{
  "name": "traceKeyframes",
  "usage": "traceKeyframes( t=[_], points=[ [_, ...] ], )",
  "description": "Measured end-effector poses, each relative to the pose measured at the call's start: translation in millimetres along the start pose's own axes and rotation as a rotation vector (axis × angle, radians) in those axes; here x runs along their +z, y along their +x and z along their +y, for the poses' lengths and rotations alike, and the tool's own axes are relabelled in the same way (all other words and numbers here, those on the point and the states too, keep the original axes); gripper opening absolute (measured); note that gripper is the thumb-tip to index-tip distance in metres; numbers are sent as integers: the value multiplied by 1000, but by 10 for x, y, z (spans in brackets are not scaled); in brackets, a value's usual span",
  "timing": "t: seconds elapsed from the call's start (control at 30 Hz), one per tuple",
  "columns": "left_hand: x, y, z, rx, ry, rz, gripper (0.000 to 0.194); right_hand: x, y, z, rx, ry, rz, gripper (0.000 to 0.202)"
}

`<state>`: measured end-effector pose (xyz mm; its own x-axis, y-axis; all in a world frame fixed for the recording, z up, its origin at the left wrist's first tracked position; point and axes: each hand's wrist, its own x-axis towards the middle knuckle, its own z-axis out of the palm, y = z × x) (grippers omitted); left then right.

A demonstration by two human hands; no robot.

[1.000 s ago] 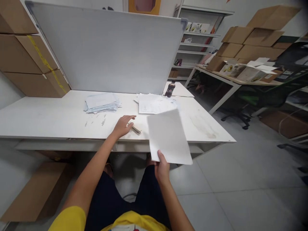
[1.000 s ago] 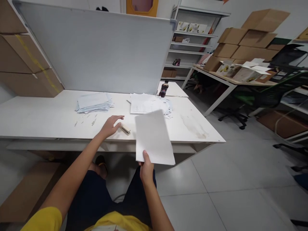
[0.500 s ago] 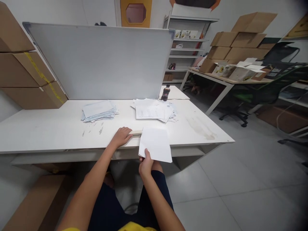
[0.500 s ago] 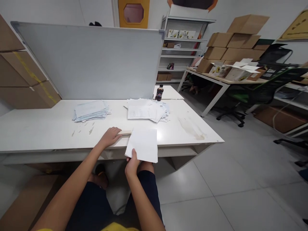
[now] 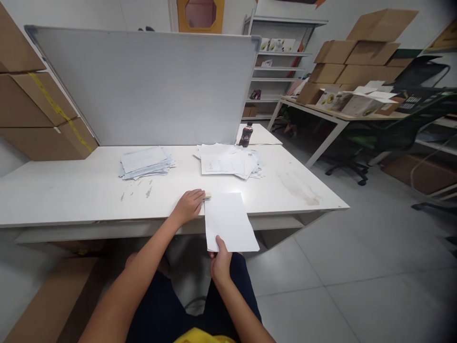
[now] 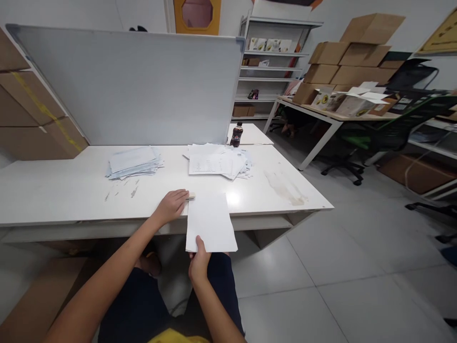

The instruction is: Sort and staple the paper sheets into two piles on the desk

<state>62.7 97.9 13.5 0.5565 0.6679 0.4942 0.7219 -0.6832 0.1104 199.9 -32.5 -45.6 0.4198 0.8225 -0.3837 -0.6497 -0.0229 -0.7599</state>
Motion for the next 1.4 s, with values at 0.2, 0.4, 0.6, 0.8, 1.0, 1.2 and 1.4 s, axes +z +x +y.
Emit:
traceKeyframes(
  t=[0.2, 0.4, 0.6, 0.8, 1.0, 1.2, 1.4],
  points=[
    [210, 95, 282, -186, 77, 51, 36, 12, -12, 3, 66, 25, 7, 55],
    [153, 72, 290, -189, 178, 77, 23, 83, 41, 196, -23, -31, 50, 42],
    [252, 40, 243, -383, 144, 232, 34, -89, 465, -359, -340, -290, 107, 61],
    [271, 108, 319, -428, 220, 58, 43, 427, 1200, -1623, -770, -901, 65, 57],
    [242, 127, 344, -451, 217, 19, 30, 1599, 1951, -1912, -777, -1599, -47, 50],
    [181, 155, 373, -471, 201, -12, 18, 2203, 2274, -1100, -552, -1600, -192, 47],
    [144, 176, 380, -472, 180, -43, 17, 2184, 2073, -495, -783, -1485, -352, 65]
  ],
)
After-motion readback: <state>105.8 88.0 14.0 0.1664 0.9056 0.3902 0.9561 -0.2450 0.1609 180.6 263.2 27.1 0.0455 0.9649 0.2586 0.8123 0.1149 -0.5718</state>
